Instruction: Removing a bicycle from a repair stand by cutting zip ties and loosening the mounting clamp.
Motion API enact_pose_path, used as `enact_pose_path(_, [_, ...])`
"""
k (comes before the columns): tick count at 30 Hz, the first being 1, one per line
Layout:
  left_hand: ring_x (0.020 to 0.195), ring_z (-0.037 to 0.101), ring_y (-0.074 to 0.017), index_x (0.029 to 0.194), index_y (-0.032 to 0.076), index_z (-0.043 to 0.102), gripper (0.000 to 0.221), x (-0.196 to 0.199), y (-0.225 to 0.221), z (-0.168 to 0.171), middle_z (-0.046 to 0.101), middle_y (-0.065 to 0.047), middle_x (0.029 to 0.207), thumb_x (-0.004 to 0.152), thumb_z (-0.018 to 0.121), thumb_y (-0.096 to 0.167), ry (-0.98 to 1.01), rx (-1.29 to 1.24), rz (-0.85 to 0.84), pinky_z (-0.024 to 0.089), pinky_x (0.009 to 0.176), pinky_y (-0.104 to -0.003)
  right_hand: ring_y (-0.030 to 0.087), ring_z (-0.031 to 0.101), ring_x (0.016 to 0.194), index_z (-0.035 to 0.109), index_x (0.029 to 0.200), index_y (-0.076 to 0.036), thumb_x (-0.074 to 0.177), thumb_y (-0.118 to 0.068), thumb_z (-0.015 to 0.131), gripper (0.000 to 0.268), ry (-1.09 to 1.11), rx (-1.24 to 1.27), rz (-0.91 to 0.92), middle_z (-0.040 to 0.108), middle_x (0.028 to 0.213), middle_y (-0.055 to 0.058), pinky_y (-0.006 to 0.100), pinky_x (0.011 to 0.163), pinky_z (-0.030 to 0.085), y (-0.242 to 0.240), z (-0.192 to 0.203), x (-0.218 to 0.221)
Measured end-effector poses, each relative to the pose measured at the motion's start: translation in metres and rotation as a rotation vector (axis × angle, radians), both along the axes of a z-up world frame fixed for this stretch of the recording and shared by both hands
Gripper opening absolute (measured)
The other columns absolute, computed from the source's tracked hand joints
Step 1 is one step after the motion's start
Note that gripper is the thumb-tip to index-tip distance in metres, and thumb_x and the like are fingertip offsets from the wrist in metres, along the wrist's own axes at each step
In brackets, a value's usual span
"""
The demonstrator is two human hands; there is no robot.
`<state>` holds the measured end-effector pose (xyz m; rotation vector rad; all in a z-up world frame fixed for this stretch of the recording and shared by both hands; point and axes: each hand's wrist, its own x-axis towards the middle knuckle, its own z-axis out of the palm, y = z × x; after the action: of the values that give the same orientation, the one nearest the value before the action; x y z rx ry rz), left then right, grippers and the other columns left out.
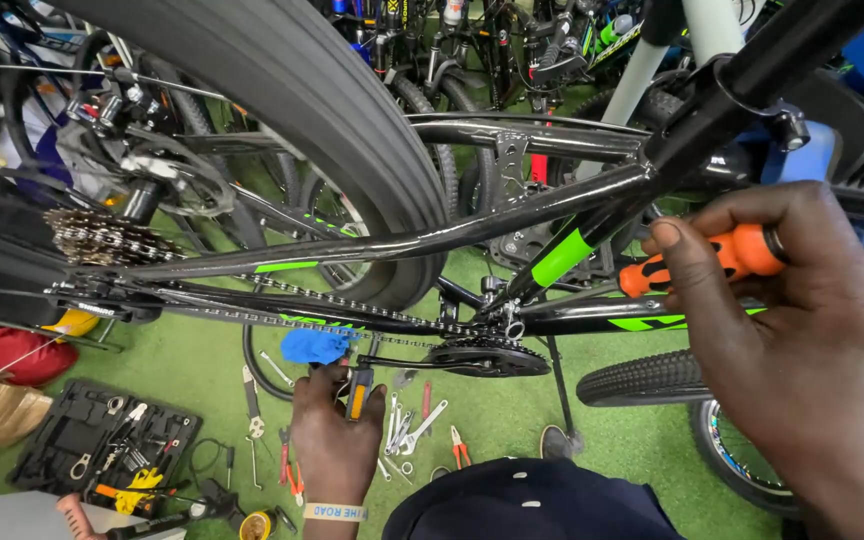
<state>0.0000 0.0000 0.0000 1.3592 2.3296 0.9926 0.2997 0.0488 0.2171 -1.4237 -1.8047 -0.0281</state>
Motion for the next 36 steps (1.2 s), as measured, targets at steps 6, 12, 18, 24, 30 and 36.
enact_pose_path(6, [0.068,0.064,-0.0308,0.105,0.011,0.065,0.039,0.002,0.000,0.007,0.062,-0.011,0.102,0.074,0.083,0.026,-0.017,-0.032,0.004,0.051,0.058,-0.048,0.019,0.057,0.075,0.060,0.114,0.003,0.114,-0.004,0.078,0.019,0.061,-0.055,0.033,0.063,0.098,0.013,0.032,0.066,0.044,-0.001,0.009,-0.006])
enact_pose_path(12, [0.077,0.068,-0.0338,0.106,0.010,0.066,0.038,0.002,0.001,0.011,0.063,-0.011,0.103,0.074,0.082,0.024,-0.046,-0.020,0.007,0.054,0.062,-0.050,0.018,0.060,0.079,0.062,0.111,0.000,0.116,-0.007,0.084,0.024,-0.005,0.001,0.018,0.066,0.099,0.009,0.032,0.070,0.046,0.004,0.002,-0.003])
enact_pose_path(18, [0.082,0.066,-0.0369,0.105,0.010,0.065,0.038,0.000,0.001,0.005,0.063,-0.013,0.103,0.075,0.082,0.027,-0.019,-0.022,0.001,0.053,0.064,-0.052,0.021,0.064,0.080,0.062,0.113,0.001,0.116,-0.009,0.087,0.027,-0.033,-0.015,-0.033,0.069,0.101,0.012,0.034,0.070,0.046,0.006,0.004,-0.007])
enact_pose_path(24, [0.079,0.066,-0.0364,0.103,0.009,0.067,0.037,0.001,0.002,0.007,0.063,-0.013,0.102,0.075,0.083,0.025,-0.020,-0.004,-0.002,0.051,0.063,-0.052,0.023,0.060,0.062,0.070,0.111,-0.007,0.109,-0.040,0.088,0.037,-0.267,-0.064,-0.099,0.065,0.080,0.008,0.040,0.055,0.045,0.009,0.013,-0.006])
enact_pose_path(30, [0.078,0.066,-0.0357,0.104,0.009,0.067,0.038,0.000,0.002,0.009,0.062,-0.012,0.102,0.075,0.083,0.028,-0.044,-0.022,-0.001,0.052,0.062,-0.050,0.021,0.056,0.054,0.066,0.099,-0.013,0.108,-0.050,0.080,0.040,-0.466,-0.058,-0.019,0.059,0.064,0.004,0.040,0.055,0.040,0.019,0.020,0.007])
enact_pose_path(36, [0.080,0.067,-0.0358,0.102,0.008,0.067,0.037,0.000,0.002,0.006,0.064,-0.011,0.102,0.075,0.084,0.027,-0.020,0.003,-0.012,0.052,0.065,-0.052,0.015,0.070,0.060,0.071,0.095,-0.022,0.096,-0.043,0.067,0.021,-0.519,-0.192,0.236,0.075,0.078,-0.005,0.037,0.054,0.051,0.029,0.045,0.008])
